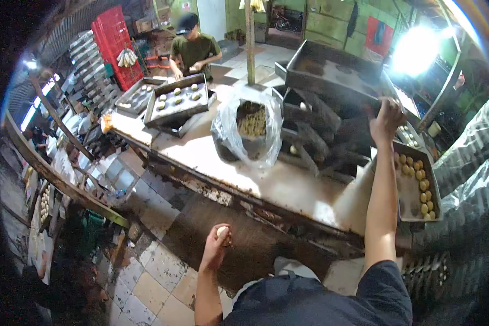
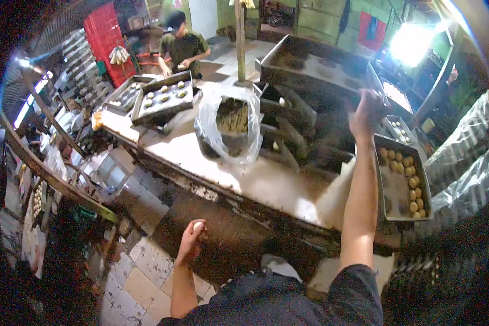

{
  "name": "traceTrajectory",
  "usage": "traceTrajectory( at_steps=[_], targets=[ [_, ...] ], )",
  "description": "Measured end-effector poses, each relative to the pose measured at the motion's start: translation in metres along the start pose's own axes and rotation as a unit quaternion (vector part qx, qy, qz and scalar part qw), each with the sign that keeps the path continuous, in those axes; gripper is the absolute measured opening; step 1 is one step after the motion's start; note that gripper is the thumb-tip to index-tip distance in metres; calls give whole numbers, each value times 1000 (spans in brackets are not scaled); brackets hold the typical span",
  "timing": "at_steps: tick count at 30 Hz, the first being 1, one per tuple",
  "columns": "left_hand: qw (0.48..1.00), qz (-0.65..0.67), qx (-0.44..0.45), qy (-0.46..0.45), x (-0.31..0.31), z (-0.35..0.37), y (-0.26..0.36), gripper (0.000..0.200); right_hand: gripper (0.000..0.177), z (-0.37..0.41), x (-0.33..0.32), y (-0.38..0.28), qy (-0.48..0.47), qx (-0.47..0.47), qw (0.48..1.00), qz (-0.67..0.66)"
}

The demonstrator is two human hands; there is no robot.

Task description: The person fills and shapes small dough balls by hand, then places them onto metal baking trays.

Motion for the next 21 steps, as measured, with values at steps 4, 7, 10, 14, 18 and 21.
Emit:
traceTrajectory(
  at_steps=[4, 7, 10, 14, 18, 21],
  targets=[
    [996, 5, -80, 28, 51, -58, -16, 29, 49, -9, 20, 2, 31, 12, 998, -54],
    [992, -40, -119, 10, 107, -91, -18, 33, 52, -7, 23, 1, 24, 9, 998, -56],
    [990, -44, -109, -73, 157, -115, -5, 36, 48, -11, 16, -9, 68, 4, 993, -101],
    [987, -75, -86, -115, 206, -150, 23, 43, 43, -1, -24, -52, 88, 75, 939, -323],
    [992, -29, -105, -68, 217, -192, 29, 44, 36, 85, -17, -144, -98, -83, 790, -599],
    [973, -210, -61, -68, 196, -211, 35, 32, 31, 158, 51, -236, -231, -83, 795, -555]
  ],
)
Point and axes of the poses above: each hand's wrist, its own z-axis away from the middle knuckle, its own x-axis out of the palm, y = z × x, the point moved 4 cm from there along -z, towards the middle knuckle, and after that the axes turned 2 degrees about x, right-handed, at the moved point
